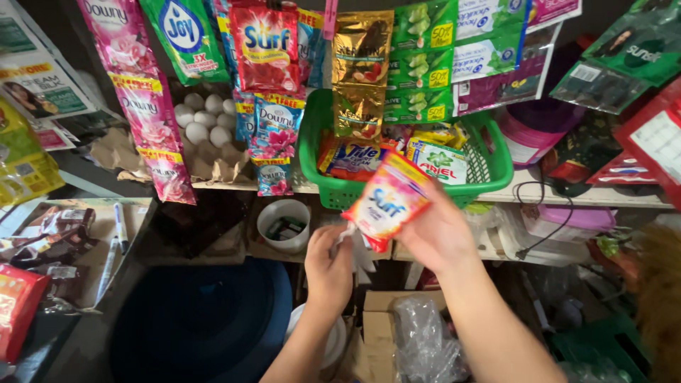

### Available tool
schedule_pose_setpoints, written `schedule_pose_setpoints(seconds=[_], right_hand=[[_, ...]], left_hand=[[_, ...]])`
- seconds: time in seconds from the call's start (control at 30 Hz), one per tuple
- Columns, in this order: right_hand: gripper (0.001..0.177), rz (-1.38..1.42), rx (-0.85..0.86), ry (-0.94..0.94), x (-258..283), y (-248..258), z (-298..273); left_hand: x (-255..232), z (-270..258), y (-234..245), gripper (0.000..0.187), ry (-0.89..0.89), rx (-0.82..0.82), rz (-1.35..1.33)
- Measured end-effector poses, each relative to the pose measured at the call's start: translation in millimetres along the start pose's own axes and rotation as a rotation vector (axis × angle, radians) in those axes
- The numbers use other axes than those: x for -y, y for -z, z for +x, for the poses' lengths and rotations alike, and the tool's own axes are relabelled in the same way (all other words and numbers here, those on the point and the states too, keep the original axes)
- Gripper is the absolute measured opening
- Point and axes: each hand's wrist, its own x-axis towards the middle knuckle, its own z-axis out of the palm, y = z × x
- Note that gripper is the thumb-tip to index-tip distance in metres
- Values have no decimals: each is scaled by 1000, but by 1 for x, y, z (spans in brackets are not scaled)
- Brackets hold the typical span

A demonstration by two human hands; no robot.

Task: The person wipes the surfaces of multiple small detergent and fabric softener packets with a white cloth and places them into a green basket. The person handles packets of Surf, Ariel, Tide, and Downy one at a time, wiping each before stacking them in the basket.

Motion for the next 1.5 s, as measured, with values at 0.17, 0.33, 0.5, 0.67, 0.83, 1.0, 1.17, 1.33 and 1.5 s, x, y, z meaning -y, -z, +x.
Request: schedule_pose_setpoints(seconds=[0.17, 0.33, 0.5, 0.67, 0.83, 1.0, 1.17, 1.33, 1.5], right_hand=[[51, -428, -99, -140, -5, 27, 93], [35, -586, -203, -257, 6, 64, 197], [28, -850, -176, -71, 19, 111, 262], [30, -978, -158, 112, 27, 140, 306], [30, -1236, -311, 136, 41, 139, 333], [35, -1953, -330, 149, 56, 148, 347], [39, -2829, 82, -157, 48, 179, 379], [65, -2542, 191, 327, 30, 214, 375], [63, -2336, 315, -70, 36, 213, 357]], left_hand=[[-9, -4, 14, 12, 30, -17, -104], [-15, -5, 29, 12, 230, -39, -191], [-16, 16, 33, 13, 229, -28, -233], [-2, 97, 13, 19, 273, 12, -241], [22, 164, -19, 25, 304, 43, -434], [39, 178, -30, 25, 326, 79, -462], [42, 175, -29, 25, 322, 77, -461], [40, 173, -30, 25, 341, 104, -497], [41, 170, -30, 24, 334, 104, -477]])
